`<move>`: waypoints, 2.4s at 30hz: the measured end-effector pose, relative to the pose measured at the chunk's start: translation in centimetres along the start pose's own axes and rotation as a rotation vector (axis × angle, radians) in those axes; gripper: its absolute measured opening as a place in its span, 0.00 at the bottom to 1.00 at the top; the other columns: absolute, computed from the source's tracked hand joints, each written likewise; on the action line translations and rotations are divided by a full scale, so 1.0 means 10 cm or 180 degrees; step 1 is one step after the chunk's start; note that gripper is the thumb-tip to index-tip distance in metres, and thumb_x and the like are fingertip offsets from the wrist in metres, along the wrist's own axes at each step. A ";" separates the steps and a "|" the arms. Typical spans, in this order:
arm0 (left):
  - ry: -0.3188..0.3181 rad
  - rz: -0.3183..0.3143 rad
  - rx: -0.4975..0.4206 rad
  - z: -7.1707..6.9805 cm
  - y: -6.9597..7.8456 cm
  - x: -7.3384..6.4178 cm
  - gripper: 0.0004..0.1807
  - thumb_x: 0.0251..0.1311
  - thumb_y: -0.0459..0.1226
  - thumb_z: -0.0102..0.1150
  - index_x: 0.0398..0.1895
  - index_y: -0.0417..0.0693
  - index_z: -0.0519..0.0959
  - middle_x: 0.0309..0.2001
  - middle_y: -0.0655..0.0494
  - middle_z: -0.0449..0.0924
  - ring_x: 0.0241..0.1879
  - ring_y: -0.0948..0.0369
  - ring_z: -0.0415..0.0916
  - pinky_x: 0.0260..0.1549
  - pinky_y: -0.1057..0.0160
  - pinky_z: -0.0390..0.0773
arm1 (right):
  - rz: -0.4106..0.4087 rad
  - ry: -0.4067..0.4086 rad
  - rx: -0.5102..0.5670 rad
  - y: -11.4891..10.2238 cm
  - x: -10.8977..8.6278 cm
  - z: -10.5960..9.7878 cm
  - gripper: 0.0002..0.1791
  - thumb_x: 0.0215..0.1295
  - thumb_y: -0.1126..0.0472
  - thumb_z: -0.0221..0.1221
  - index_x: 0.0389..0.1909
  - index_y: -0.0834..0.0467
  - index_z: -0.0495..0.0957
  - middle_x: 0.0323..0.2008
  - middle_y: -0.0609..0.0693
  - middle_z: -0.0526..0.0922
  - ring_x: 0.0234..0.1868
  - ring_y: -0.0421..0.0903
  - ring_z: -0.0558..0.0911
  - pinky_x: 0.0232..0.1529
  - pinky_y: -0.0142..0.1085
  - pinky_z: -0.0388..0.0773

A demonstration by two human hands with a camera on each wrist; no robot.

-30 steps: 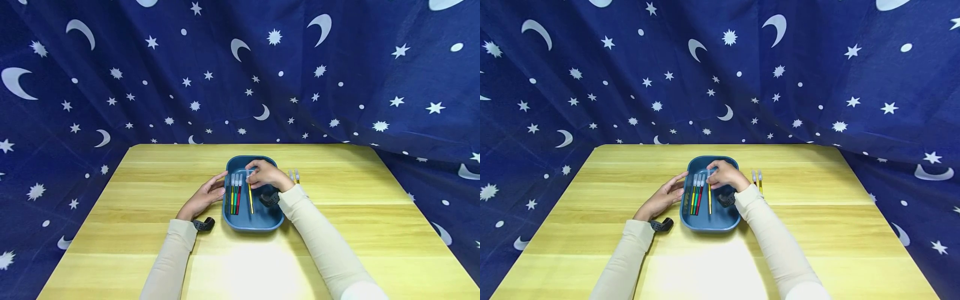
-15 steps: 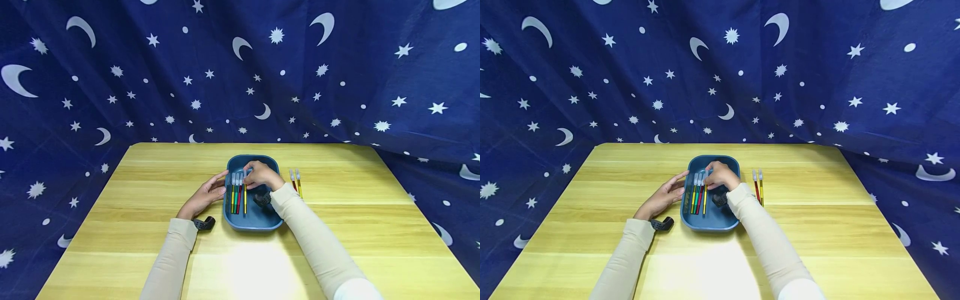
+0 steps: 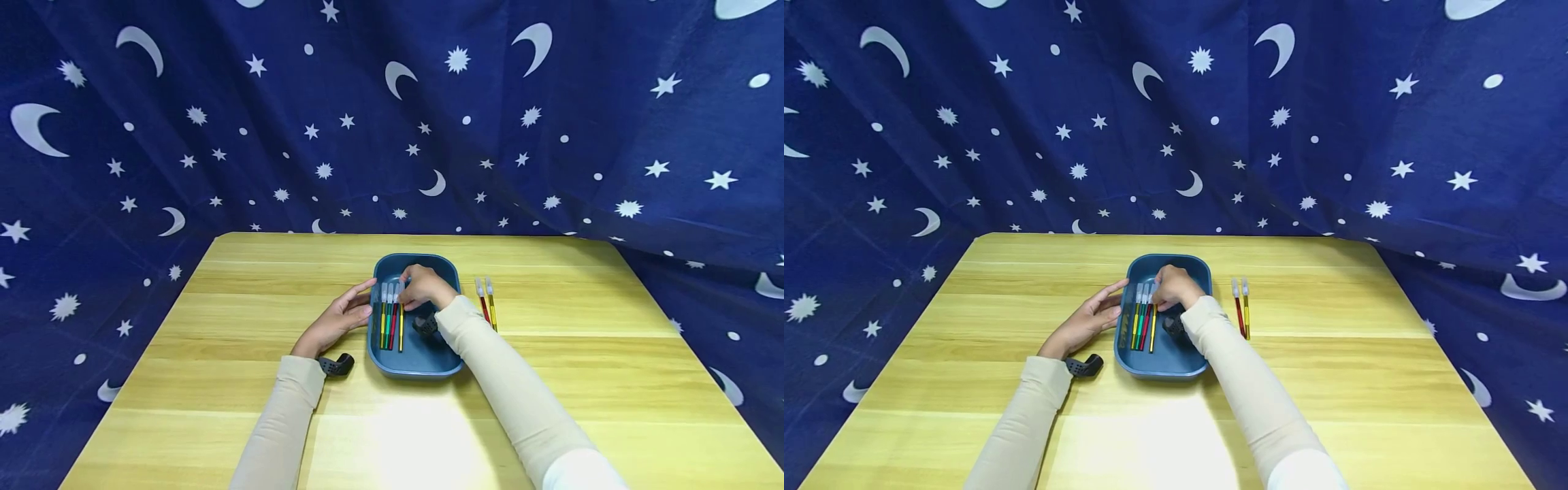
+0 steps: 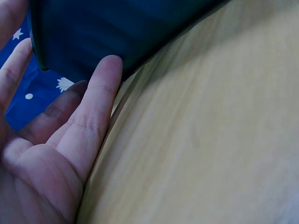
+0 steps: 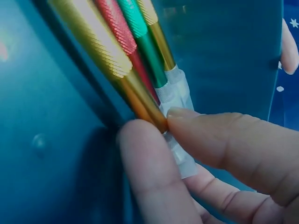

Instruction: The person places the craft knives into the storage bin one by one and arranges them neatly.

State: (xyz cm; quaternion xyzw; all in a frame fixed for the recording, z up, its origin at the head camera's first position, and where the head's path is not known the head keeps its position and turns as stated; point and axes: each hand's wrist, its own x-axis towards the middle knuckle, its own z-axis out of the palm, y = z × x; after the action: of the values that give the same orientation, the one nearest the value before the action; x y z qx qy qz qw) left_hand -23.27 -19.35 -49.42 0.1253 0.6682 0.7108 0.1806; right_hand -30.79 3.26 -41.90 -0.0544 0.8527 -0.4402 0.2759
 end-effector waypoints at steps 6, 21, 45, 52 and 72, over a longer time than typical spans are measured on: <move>-0.0017 -0.0010 0.0001 0.00 -0.01 0.01 0.38 0.84 0.34 0.54 0.90 0.53 0.52 0.84 0.34 0.53 0.80 0.40 0.59 0.72 0.47 0.75 | 0.0044 0.0087 -0.0222 -0.01 0.03 0.03 0.23 0.64 0.77 0.70 0.58 0.70 0.75 0.55 0.72 0.79 0.24 0.43 0.86 0.35 0.34 0.90; -0.0008 -0.0023 -0.0035 0.00 0.00 0.02 0.38 0.83 0.34 0.55 0.89 0.55 0.54 0.84 0.36 0.54 0.81 0.41 0.58 0.74 0.42 0.70 | -0.0031 -0.0071 -0.0207 -0.01 0.01 -0.01 0.24 0.73 0.68 0.66 0.64 0.73 0.73 0.35 0.61 0.85 0.28 0.45 0.86 0.38 0.38 0.91; -0.0003 0.0040 0.0038 -0.01 0.00 0.02 0.37 0.84 0.33 0.51 0.90 0.52 0.52 0.84 0.33 0.52 0.81 0.38 0.57 0.75 0.42 0.69 | -0.1321 -0.0658 -0.0064 0.06 -0.35 -0.37 0.27 0.78 0.66 0.61 0.71 0.75 0.71 0.47 0.62 0.86 0.53 0.69 0.87 0.52 0.50 0.90; 0.0020 0.0010 0.0032 0.00 -0.01 0.01 0.37 0.84 0.33 0.53 0.90 0.52 0.52 0.84 0.33 0.52 0.81 0.37 0.58 0.74 0.41 0.71 | -0.1553 -0.0599 0.0099 0.11 -0.50 -0.42 0.26 0.78 0.67 0.58 0.72 0.76 0.70 0.50 0.69 0.85 0.52 0.68 0.86 0.53 0.51 0.89; 0.0142 -0.0102 0.0130 0.03 -0.01 0.00 0.37 0.84 0.35 0.53 0.89 0.55 0.54 0.85 0.35 0.51 0.81 0.38 0.57 0.74 0.43 0.71 | -0.2173 -0.0042 0.0521 0.30 -0.89 -0.72 0.21 0.76 0.74 0.61 0.67 0.73 0.75 0.45 0.58 0.86 0.42 0.43 0.88 0.50 0.40 0.89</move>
State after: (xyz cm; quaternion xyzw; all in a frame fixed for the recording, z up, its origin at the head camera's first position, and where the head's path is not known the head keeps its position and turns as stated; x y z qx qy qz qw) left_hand -23.17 -19.07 -49.54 0.1024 0.6883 0.6966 0.1744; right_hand -26.52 13.25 -37.19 -0.3169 0.7455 -0.5736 0.1218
